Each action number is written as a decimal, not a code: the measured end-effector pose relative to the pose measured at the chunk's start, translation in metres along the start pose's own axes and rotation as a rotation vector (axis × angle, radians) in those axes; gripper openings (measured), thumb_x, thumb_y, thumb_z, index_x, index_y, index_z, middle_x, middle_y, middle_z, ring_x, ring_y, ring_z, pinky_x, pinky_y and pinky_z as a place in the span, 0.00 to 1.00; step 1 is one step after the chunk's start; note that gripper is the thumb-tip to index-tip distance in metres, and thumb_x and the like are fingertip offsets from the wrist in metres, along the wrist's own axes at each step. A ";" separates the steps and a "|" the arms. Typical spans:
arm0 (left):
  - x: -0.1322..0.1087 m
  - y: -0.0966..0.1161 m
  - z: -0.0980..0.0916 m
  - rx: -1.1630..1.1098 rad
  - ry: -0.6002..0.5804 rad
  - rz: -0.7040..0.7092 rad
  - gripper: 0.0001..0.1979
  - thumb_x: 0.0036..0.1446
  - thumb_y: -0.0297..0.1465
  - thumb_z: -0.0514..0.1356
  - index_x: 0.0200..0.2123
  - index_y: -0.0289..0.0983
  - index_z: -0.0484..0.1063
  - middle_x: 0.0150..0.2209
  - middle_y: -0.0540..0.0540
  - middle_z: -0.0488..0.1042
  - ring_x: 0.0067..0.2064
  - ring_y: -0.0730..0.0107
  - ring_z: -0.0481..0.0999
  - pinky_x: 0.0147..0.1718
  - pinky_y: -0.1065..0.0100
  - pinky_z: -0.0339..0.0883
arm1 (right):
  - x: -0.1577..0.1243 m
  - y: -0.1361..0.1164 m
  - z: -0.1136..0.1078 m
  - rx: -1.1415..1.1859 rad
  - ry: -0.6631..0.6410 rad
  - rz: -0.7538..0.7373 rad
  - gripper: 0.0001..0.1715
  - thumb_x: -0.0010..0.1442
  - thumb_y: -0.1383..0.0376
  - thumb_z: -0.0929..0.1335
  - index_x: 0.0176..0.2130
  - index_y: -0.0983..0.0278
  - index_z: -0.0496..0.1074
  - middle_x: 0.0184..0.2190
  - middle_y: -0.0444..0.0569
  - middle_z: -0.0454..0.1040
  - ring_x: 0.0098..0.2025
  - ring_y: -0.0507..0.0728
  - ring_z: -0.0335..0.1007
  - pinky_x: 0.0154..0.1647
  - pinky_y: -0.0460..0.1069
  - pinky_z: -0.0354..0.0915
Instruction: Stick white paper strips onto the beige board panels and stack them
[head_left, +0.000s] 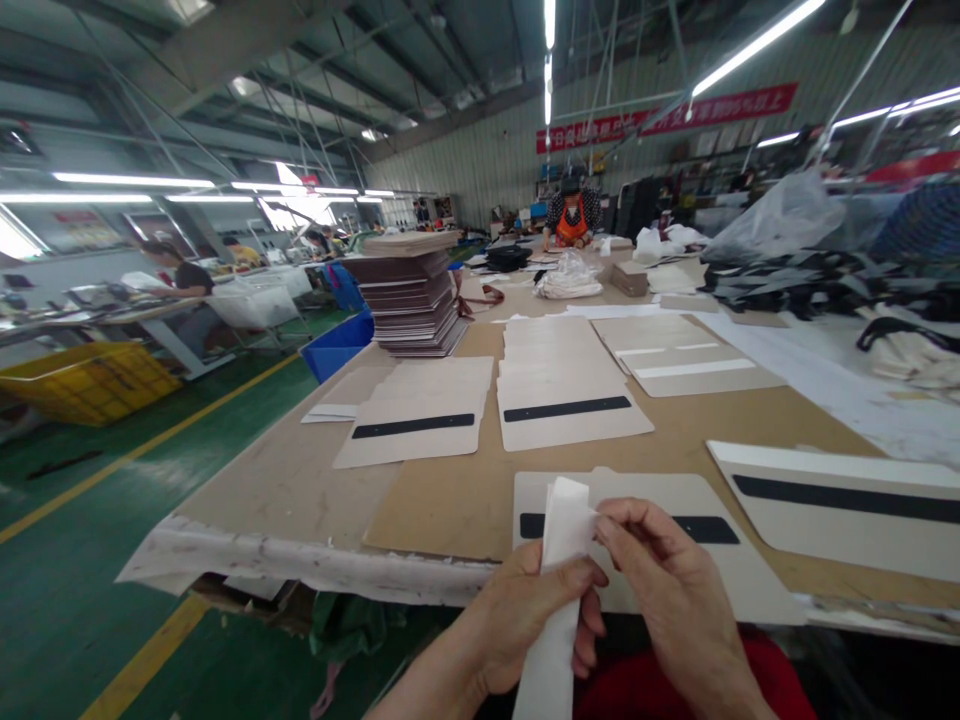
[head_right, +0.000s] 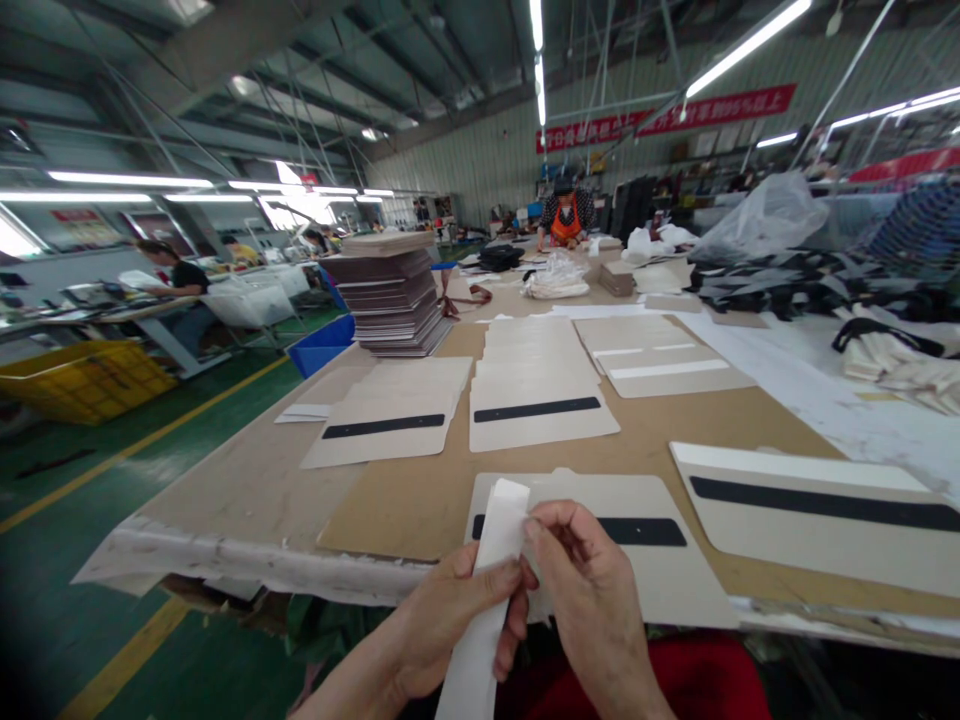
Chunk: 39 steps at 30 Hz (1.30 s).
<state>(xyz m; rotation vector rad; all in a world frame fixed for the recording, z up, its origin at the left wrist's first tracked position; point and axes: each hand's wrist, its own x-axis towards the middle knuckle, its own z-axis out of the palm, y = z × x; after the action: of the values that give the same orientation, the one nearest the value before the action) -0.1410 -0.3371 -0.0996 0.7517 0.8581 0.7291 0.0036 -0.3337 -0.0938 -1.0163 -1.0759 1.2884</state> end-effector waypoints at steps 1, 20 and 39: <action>-0.001 0.001 0.000 -0.014 -0.006 0.001 0.23 0.48 0.46 0.66 0.37 0.32 0.70 0.21 0.49 0.73 0.16 0.77 0.69 0.14 0.76 0.65 | 0.003 0.001 -0.001 0.070 0.034 0.038 0.13 0.56 0.55 0.71 0.31 0.63 0.71 0.20 0.40 0.65 0.22 0.49 0.60 0.22 0.43 0.59; -0.002 0.003 0.000 -0.008 0.011 0.035 0.25 0.48 0.50 0.64 0.34 0.31 0.71 0.22 0.47 0.73 0.16 0.76 0.70 0.14 0.76 0.64 | 0.008 -0.005 0.001 0.307 0.122 0.058 0.16 0.49 0.61 0.76 0.37 0.62 0.72 0.22 0.39 0.68 0.24 0.46 0.60 0.24 0.39 0.60; -0.004 0.009 -0.002 -0.041 -0.144 0.060 0.31 0.52 0.55 0.57 0.32 0.28 0.75 0.25 0.41 0.76 0.19 0.73 0.73 0.17 0.75 0.64 | 0.004 0.005 0.004 0.611 -0.199 0.241 0.09 0.58 0.61 0.70 0.32 0.63 0.68 0.19 0.41 0.67 0.14 0.47 0.59 0.13 0.42 0.55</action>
<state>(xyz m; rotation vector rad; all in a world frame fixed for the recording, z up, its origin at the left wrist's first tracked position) -0.1465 -0.3351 -0.0912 0.7863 0.6910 0.7350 -0.0014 -0.3295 -0.0979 -0.5675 -0.6389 1.7993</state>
